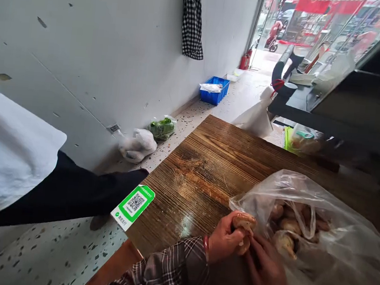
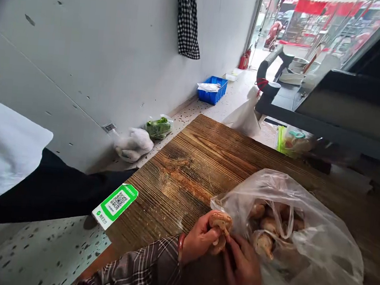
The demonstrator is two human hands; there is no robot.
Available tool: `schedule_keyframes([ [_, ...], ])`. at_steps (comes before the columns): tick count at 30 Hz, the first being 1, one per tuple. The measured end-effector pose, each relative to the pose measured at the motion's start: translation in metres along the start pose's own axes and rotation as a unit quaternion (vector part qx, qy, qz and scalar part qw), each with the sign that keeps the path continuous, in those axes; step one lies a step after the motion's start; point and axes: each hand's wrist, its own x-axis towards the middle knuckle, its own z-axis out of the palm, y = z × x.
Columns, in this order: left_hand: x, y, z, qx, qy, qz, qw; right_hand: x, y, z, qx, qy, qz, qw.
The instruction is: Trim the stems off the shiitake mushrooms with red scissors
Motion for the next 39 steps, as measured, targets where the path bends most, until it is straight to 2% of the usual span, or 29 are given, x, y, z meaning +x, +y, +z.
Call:
schedule_keyframes([
  [3,-0.014,0.013,0.004,-0.047,0.0,-0.041,0.998,0.003,-0.001,-0.001,-0.01,-0.011,0.037,0.999],
  [7,-0.051,0.057,0.001,-0.054,-0.048,-0.115,0.991,0.033,0.002,-0.01,-0.019,0.011,0.113,0.993],
  [9,-0.072,0.083,-0.004,-0.05,-0.029,-0.138,0.989,0.052,0.002,-0.019,-0.015,0.028,0.141,0.989],
  [11,-0.091,0.105,-0.01,-0.059,0.025,-0.147,0.987,0.067,-0.006,-0.034,-0.004,0.027,0.147,0.989],
  [14,-0.114,0.126,-0.011,-0.094,0.13,-0.148,0.976,0.074,-0.048,-0.061,0.032,0.008,0.132,0.991],
  [17,-0.132,0.137,-0.004,-0.124,0.202,-0.121,0.964,0.066,-0.12,-0.082,0.143,-0.07,0.093,0.983],
  [19,-0.141,0.142,0.004,-0.133,0.239,-0.088,0.958,0.059,-0.168,-0.087,0.202,-0.137,0.05,0.968],
  [21,-0.15,0.147,0.012,-0.14,0.27,-0.06,0.951,0.054,-0.202,-0.086,0.23,-0.168,0.0,0.958],
  [24,-0.161,0.154,0.02,-0.178,0.299,-0.029,0.937,0.055,-0.225,-0.081,0.237,-0.163,-0.023,0.958],
  [29,-0.177,0.168,0.021,-0.227,0.336,-0.039,0.913,0.07,-0.235,-0.081,0.302,-0.174,0.013,0.937],
  [32,-0.181,0.174,0.008,-0.223,0.38,-0.048,0.896,0.081,-0.242,-0.076,0.307,-0.161,0.005,0.938],
  [36,-0.183,0.18,-0.009,-0.21,0.392,-0.053,0.894,0.093,-0.251,-0.06,0.321,-0.141,0.006,0.936],
  [39,-0.184,0.186,-0.013,-0.192,0.407,-0.058,0.891,0.097,-0.256,-0.05,0.333,-0.14,0.011,0.932],
])
